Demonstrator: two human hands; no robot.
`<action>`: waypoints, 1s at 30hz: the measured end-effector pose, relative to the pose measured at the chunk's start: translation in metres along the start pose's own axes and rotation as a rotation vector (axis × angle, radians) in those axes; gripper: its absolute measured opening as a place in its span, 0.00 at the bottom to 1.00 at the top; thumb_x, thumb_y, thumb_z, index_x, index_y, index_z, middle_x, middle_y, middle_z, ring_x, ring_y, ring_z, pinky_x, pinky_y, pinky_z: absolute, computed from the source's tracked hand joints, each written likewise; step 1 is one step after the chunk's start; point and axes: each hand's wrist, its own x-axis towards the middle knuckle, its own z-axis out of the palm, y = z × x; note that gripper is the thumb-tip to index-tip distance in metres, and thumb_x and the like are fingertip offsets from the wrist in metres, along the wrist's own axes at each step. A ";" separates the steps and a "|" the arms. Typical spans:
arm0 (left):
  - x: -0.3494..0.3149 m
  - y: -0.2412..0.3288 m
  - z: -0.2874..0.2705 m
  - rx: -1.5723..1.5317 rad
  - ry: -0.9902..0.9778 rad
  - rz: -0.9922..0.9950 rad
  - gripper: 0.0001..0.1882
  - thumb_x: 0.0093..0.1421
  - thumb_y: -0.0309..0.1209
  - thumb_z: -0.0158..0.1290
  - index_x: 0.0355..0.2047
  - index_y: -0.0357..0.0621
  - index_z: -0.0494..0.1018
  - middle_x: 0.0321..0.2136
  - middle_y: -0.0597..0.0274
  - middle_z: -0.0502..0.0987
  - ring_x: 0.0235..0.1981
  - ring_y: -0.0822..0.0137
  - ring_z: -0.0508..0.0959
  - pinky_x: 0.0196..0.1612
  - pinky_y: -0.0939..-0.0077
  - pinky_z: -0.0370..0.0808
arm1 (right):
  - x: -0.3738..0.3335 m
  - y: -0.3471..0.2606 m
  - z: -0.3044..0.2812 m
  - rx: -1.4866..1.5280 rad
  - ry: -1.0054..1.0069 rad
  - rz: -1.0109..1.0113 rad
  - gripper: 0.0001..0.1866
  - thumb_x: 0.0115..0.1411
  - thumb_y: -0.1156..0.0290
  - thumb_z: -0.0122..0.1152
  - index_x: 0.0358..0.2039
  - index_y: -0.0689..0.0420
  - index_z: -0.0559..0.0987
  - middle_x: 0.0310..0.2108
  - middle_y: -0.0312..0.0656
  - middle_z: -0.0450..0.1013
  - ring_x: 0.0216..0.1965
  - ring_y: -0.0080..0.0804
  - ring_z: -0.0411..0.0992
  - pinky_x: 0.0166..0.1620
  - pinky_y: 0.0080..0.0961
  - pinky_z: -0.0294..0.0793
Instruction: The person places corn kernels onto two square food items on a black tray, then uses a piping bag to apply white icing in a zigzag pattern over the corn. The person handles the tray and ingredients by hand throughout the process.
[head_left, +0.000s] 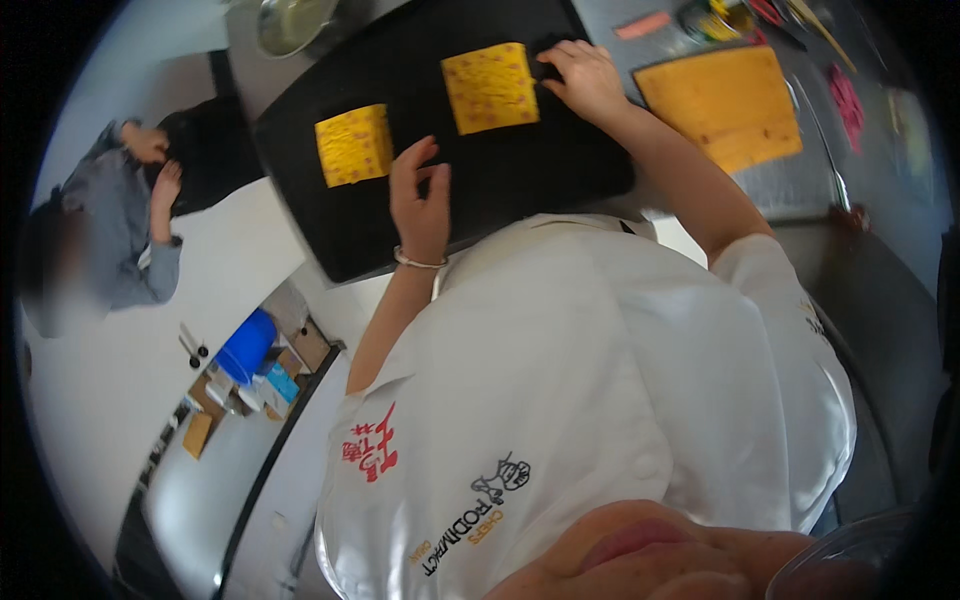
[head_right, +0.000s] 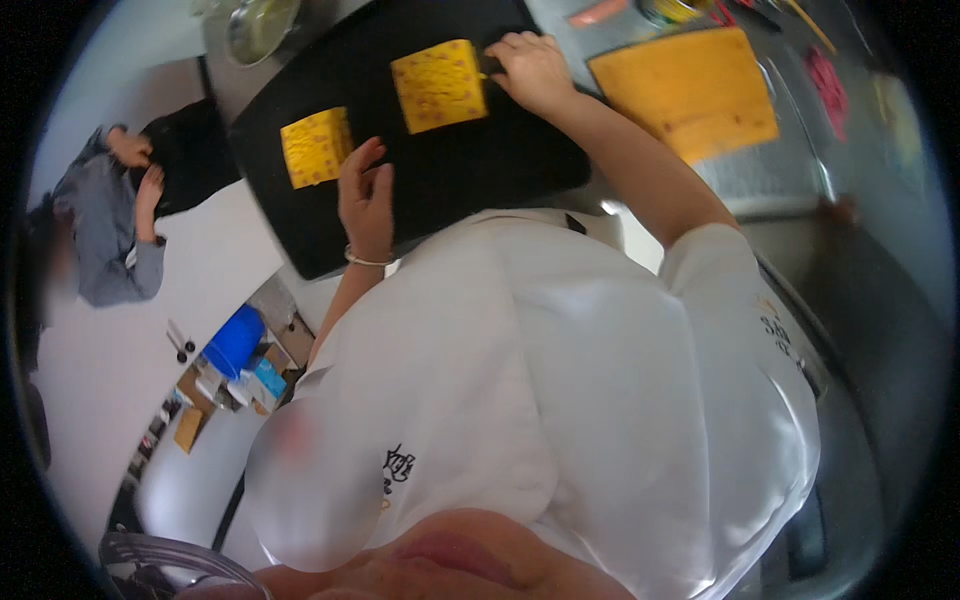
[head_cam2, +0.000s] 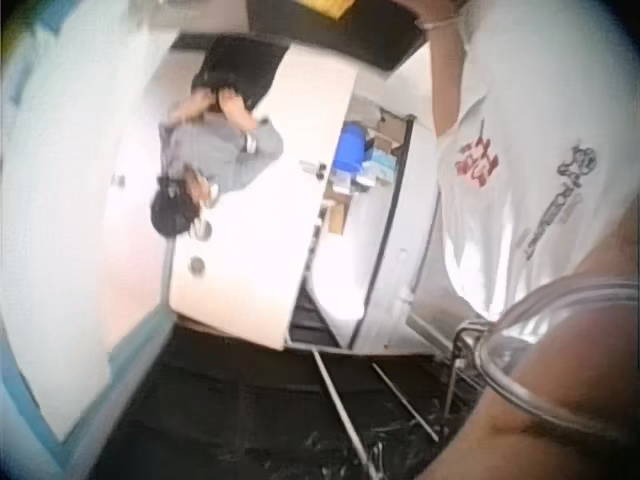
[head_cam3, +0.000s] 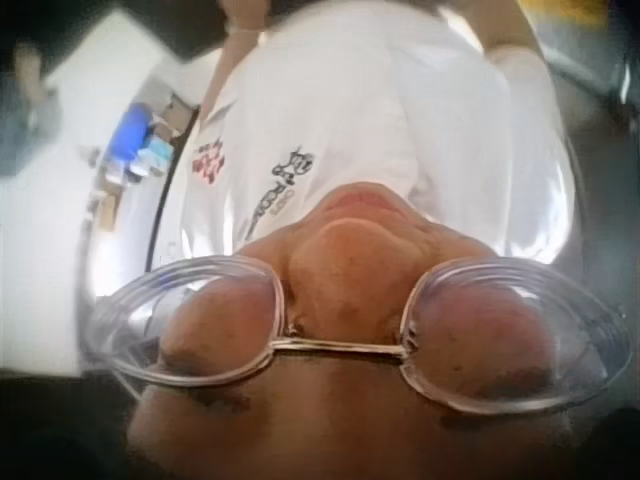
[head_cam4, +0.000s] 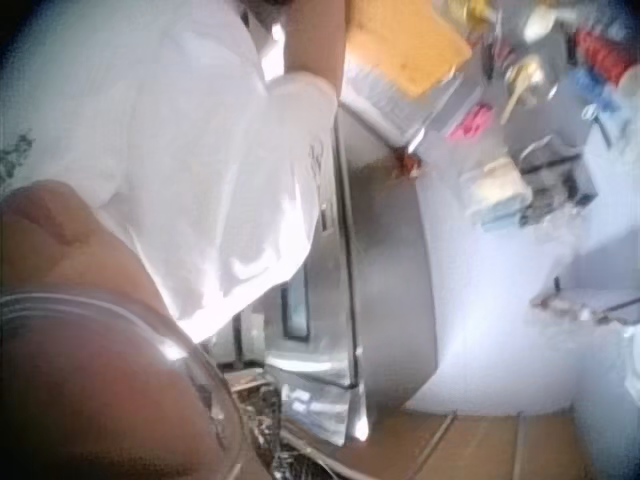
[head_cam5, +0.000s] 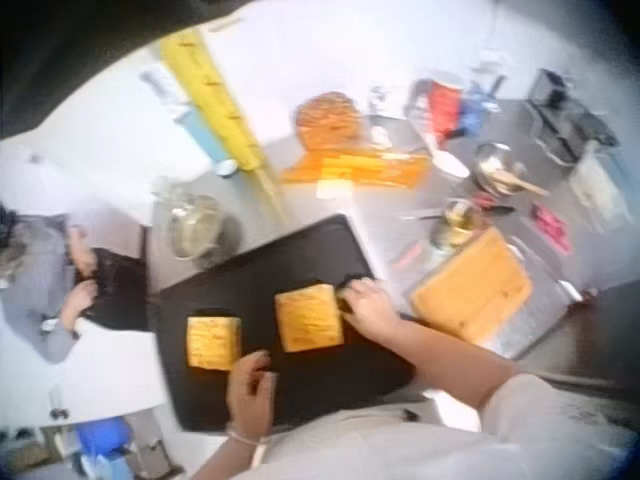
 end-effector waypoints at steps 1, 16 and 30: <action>0.002 0.002 -0.003 0.060 -0.030 -0.018 0.19 0.65 0.22 0.55 0.57 0.44 0.72 0.55 0.56 0.74 0.54 0.63 0.76 0.54 0.72 0.76 | 0.006 -0.002 0.009 -0.053 -0.040 0.006 0.19 0.55 0.67 0.71 0.48 0.52 0.81 0.46 0.41 0.76 0.53 0.38 0.73 0.56 0.39 0.70; -0.005 -0.008 0.005 -0.030 0.034 -0.005 0.19 0.62 0.20 0.57 0.54 0.43 0.73 0.54 0.55 0.74 0.53 0.60 0.77 0.50 0.74 0.77 | 0.010 0.004 0.020 0.173 -0.081 0.103 0.09 0.53 0.78 0.70 0.33 0.58 0.78 0.39 0.44 0.73 0.45 0.45 0.73 0.48 0.38 0.72; 0.003 -0.012 0.014 -0.039 0.035 -0.007 0.18 0.64 0.21 0.57 0.54 0.43 0.73 0.54 0.55 0.74 0.53 0.59 0.77 0.51 0.73 0.77 | 0.013 -0.065 -0.029 0.322 0.224 -0.209 0.06 0.56 0.83 0.65 0.35 0.63 0.79 0.35 0.46 0.75 0.39 0.44 0.75 0.42 0.33 0.77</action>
